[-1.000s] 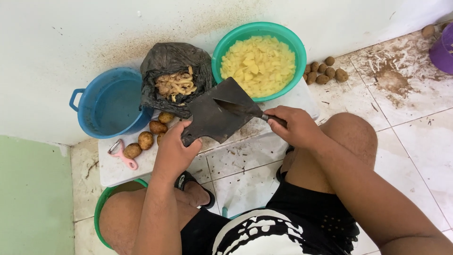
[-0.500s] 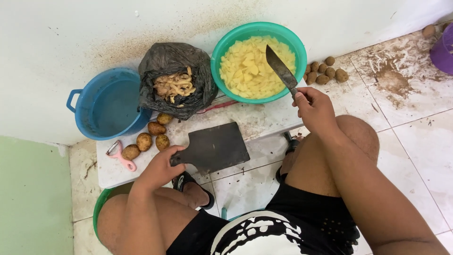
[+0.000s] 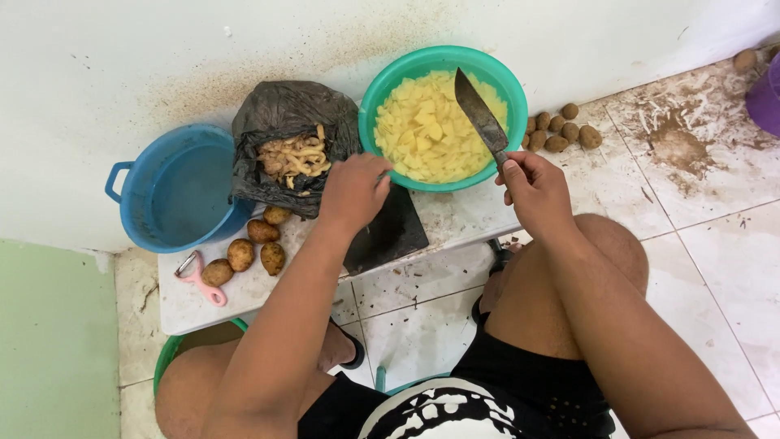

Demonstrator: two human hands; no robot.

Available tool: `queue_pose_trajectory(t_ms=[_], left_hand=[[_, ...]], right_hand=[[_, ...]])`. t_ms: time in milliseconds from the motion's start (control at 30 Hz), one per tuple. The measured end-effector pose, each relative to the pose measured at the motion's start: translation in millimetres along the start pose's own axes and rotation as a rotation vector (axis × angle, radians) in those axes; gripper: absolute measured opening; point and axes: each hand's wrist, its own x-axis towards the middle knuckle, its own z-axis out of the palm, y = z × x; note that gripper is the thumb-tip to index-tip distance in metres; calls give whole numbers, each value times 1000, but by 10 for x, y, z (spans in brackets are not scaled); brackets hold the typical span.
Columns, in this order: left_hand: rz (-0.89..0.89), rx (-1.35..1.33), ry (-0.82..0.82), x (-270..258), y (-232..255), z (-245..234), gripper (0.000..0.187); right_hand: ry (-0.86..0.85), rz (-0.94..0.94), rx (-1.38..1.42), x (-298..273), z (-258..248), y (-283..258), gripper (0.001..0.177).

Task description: Slicing peeled potatoes into small pieces on a cutting board using a kitchen knife.

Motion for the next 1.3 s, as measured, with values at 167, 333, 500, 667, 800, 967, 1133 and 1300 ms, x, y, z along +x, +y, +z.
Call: queue_pose_trajectory(t_ms=[167,333,500,667,800,967,1133,1300], left_hand=[[-11,173,-105,968,-224,428,24],[9,323,-219,1482,-446,706,20],[9,397,-369,1574,-445,748,15],[-29,230,-324,1452,-278,467,24],[-46,-49,-135,1166,-126,-51,28],[69,163,41,857,-105,-42,20],[39,42,194,371,98,-350,16],[-214,-54,17,-507,158,-277,16]], right_hand=[[20,-36,-29,152,4,81,26],[32,5,-13,218,37,32,27],[15,15,4,239,87,-26,26],[-7,12,-11,260,122,-22,27],[-25,-2,-27,274,143,8,27],[-57,12,-66,239,162,6,28],[-94,28,-72,204,189,17,29],[-237,47,105,125,227,130,32]])
